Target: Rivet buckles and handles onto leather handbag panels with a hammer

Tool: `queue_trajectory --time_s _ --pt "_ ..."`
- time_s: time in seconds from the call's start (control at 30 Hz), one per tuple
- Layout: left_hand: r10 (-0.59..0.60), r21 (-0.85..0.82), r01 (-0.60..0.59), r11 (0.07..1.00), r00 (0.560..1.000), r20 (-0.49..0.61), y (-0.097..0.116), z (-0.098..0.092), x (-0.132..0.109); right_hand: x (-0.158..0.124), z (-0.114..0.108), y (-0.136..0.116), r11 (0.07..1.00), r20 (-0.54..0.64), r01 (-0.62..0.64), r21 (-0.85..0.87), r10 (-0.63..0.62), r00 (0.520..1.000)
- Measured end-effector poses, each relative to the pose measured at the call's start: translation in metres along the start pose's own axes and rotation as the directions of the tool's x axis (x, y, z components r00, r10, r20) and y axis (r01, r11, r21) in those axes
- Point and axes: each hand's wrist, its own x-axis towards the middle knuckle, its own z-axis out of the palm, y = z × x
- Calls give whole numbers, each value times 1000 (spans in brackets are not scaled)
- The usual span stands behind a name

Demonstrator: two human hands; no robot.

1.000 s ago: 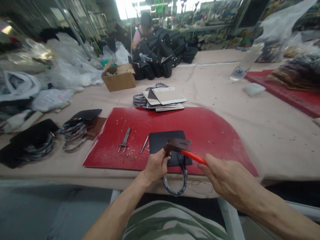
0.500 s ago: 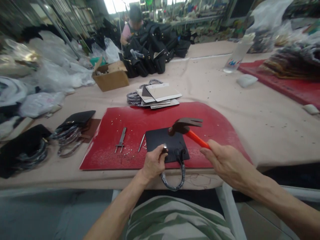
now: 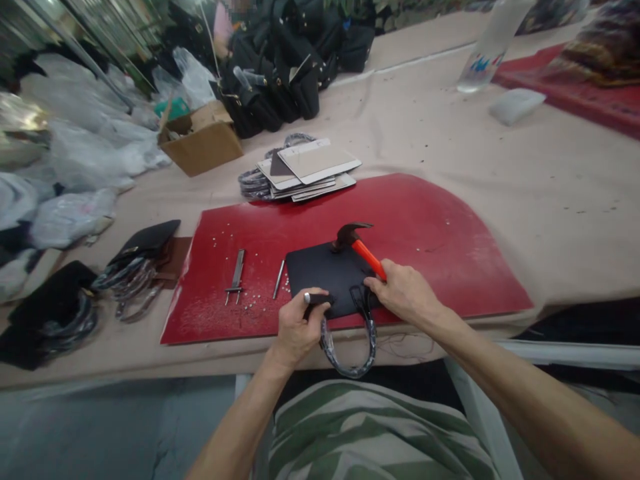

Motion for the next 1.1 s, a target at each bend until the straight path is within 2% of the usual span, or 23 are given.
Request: queue_trajectory --time_s 0.07,0.2,0.23,0.33,0.4,0.53,0.97,1.1 --pt "13 5 -13 1000 999 -33 -2 0 -3 0 -1 0 1000 7 -13 -18 13 1000" --pt "96 -20 -96 995 995 -6 -2 1 -6 0 -1 -1 999 16 -30 -35 30 999" --pt "59 -24 -59 998 998 -14 -2 1 -6 -1 -1 -2 999 17 -28 -39 29 999" --pt "-147 -51 144 988 986 -75 1 2 -3 -3 -3 -3 999 24 -15 -42 16 1000" --pt "-191 -67 186 980 980 -61 2 3 -1 -4 -4 -4 999 26 -14 -40 15 1000" --pt "-123 -33 123 992 992 1 3 7 4 -4 -6 -5 999 32 -15 -40 17 999" --pt "-14 75 13 997 1000 3 5 11 7 -6 -6 -5 998 41 11 -58 -9 999" --pt "42 147 -49 988 998 50 7 15 8 -7 -6 -4 998 37 17 -54 -15 999"
